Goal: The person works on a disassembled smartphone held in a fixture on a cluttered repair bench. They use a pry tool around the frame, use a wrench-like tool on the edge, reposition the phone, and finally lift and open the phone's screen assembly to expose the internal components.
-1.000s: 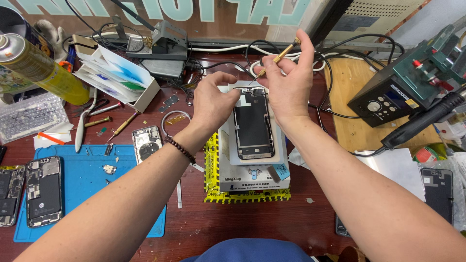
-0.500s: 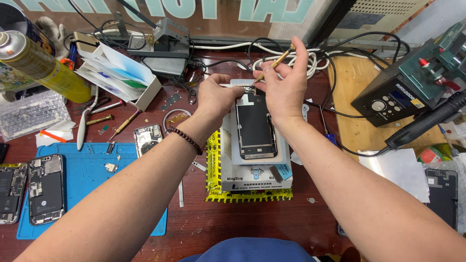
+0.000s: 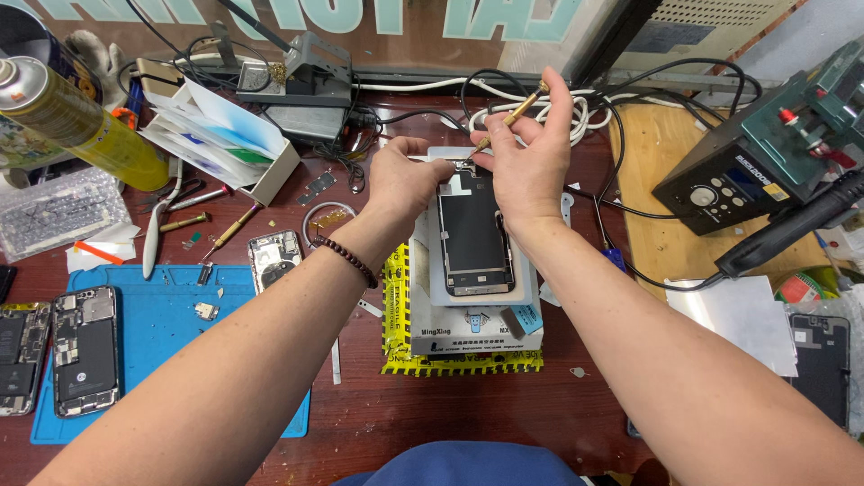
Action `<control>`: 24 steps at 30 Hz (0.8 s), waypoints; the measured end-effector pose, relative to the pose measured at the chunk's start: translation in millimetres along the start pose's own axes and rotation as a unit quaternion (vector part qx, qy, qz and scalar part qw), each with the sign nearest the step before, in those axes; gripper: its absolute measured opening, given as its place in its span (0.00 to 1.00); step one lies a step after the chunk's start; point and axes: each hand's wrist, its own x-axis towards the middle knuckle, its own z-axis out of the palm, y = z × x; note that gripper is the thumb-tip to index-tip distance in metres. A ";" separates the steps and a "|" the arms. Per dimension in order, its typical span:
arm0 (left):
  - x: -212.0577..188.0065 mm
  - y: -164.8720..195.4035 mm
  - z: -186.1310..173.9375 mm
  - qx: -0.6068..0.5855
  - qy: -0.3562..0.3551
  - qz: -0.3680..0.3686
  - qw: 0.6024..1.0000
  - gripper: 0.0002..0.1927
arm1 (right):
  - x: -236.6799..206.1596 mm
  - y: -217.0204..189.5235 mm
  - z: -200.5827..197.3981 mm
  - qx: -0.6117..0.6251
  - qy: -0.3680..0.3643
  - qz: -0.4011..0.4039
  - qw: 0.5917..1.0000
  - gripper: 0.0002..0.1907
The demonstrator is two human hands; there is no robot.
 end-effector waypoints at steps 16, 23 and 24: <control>-43.7 37.8 -16.4 0.114 0.016 0.262 0.958 0.12 | -2.0 -43.5 -1.9 0.129 -0.011 0.030 0.991 0.38; -42.9 30.2 -13.9 0.117 0.026 0.280 0.952 0.11 | -8.7 -42.7 -4.6 0.117 -0.010 0.030 0.993 0.40; -41.2 27.7 -13.9 0.118 0.028 0.286 0.950 0.10 | -8.3 -41.5 -5.3 0.114 -0.010 0.029 0.993 0.40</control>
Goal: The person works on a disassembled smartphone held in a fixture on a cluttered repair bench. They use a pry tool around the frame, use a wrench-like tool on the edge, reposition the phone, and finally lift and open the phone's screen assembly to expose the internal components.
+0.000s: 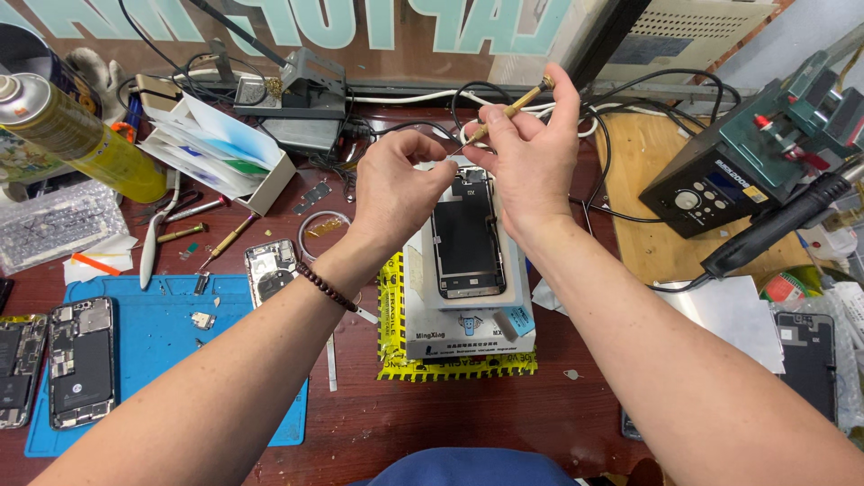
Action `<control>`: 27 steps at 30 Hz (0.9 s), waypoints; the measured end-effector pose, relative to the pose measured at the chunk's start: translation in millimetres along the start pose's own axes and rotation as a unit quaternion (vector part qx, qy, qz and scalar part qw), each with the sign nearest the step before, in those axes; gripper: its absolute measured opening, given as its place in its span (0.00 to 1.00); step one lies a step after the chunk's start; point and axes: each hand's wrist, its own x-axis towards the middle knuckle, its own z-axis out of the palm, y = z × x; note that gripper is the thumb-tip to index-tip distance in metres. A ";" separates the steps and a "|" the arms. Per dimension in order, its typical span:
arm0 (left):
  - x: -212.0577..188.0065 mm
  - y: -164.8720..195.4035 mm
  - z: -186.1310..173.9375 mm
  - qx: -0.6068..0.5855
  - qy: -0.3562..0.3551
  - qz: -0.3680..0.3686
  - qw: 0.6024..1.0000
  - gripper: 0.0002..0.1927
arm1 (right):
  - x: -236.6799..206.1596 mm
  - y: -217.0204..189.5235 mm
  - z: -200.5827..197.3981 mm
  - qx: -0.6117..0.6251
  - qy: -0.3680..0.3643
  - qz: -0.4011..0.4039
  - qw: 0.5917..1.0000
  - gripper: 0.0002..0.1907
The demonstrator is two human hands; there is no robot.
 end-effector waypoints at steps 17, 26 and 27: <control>23.8 -35.5 18.7 0.114 -0.111 0.052 0.986 0.09 | 17.0 18.6 -27.8 -0.015 0.060 0.024 0.998 0.41; 25.5 -41.9 20.7 0.101 -0.118 0.041 0.987 0.09 | 18.3 25.3 -25.7 -0.015 0.056 0.026 0.998 0.40; 25.5 -42.1 21.4 0.100 -0.116 0.042 0.987 0.08 | 18.2 25.3 -26.1 -0.014 0.053 0.024 0.998 0.40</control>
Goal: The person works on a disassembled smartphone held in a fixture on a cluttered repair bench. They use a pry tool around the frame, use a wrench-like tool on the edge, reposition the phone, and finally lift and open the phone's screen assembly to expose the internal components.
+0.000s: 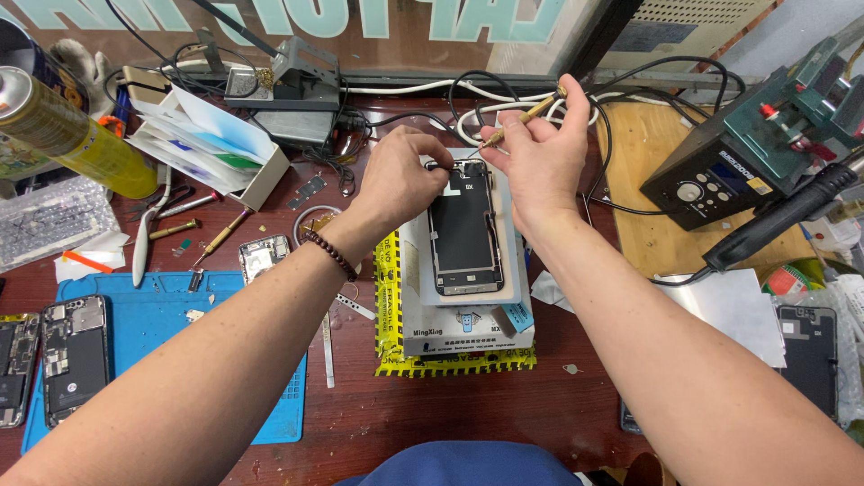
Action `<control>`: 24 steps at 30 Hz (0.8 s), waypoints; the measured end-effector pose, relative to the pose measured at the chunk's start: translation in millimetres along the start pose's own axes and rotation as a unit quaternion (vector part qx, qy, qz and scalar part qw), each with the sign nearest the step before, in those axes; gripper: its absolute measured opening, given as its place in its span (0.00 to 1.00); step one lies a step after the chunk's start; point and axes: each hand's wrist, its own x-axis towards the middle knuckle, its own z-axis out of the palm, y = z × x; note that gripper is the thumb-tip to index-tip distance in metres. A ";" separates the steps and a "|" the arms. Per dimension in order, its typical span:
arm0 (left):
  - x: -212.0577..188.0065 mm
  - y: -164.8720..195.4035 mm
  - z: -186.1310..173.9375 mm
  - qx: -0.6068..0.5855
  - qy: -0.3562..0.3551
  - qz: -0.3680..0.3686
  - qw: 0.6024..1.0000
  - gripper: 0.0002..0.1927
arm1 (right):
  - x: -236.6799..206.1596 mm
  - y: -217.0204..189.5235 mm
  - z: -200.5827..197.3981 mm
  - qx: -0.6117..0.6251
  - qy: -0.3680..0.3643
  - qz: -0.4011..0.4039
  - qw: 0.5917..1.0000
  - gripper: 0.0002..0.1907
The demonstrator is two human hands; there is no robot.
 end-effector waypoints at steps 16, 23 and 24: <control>-4.4 2.7 -1.0 -0.002 -0.001 -0.005 1.000 0.08 | -6.6 -2.9 1.5 -0.007 0.000 0.007 1.000 0.39; -5.2 1.9 -1.1 0.001 0.008 -0.004 1.000 0.09 | -8.1 4.2 7.8 -0.009 -0.017 -0.013 1.000 0.39; -5.6 1.9 -1.4 0.006 0.009 -0.006 1.000 0.10 | -8.4 5.9 9.4 -0.011 -0.018 -0.015 1.000 0.38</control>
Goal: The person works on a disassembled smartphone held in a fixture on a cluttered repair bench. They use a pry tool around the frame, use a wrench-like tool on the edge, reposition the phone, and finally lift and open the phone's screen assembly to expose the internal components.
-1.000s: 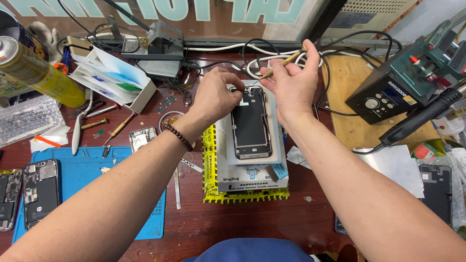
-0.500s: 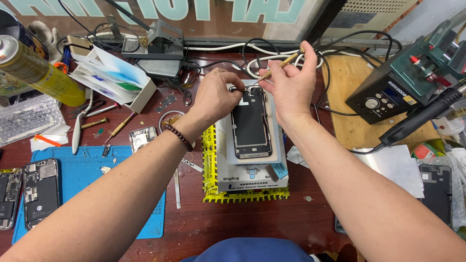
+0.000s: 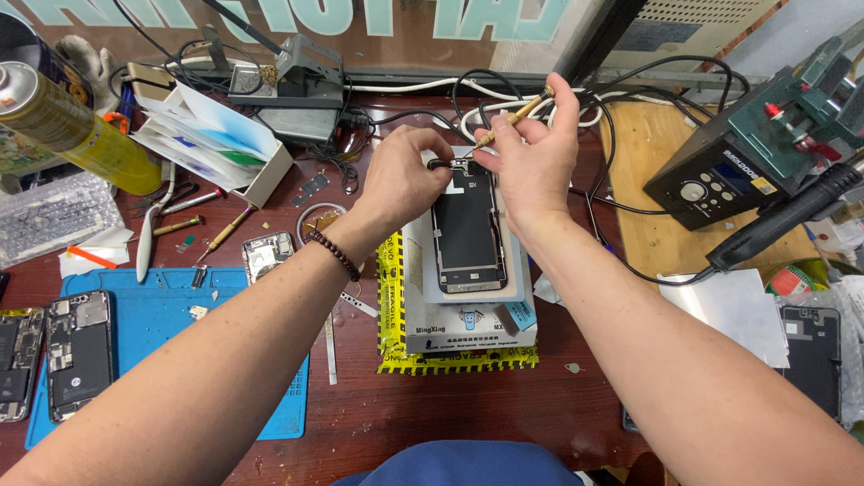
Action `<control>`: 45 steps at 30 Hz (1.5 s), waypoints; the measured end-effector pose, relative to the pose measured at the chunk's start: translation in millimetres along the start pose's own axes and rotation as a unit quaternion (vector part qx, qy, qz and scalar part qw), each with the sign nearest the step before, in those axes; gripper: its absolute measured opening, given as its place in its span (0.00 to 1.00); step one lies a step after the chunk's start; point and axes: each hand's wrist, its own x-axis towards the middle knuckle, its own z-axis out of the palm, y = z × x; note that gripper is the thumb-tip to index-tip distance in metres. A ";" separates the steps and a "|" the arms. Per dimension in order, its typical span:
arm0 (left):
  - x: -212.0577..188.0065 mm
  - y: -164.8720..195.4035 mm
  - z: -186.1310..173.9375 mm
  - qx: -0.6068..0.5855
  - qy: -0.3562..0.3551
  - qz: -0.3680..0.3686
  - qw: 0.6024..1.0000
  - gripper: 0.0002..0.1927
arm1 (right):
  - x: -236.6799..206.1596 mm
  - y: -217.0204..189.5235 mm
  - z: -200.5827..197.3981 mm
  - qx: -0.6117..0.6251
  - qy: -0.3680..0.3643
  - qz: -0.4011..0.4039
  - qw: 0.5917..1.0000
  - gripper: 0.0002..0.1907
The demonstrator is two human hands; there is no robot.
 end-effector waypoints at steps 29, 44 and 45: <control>14.0 1.4 3.6 -0.246 -0.005 -0.214 0.945 0.30 | -2.4 8.7 8.4 -0.040 -0.004 -0.017 0.999 0.38; 13.8 -2.0 6.0 -0.258 -0.010 -0.212 0.943 0.30 | -3.4 9.5 9.0 -0.056 -0.004 -0.019 0.998 0.38; 13.9 -2.0 5.8 -0.264 -0.013 -0.216 0.940 0.30 | -3.5 9.1 9.1 -0.062 -0.005 -0.019 0.998 0.38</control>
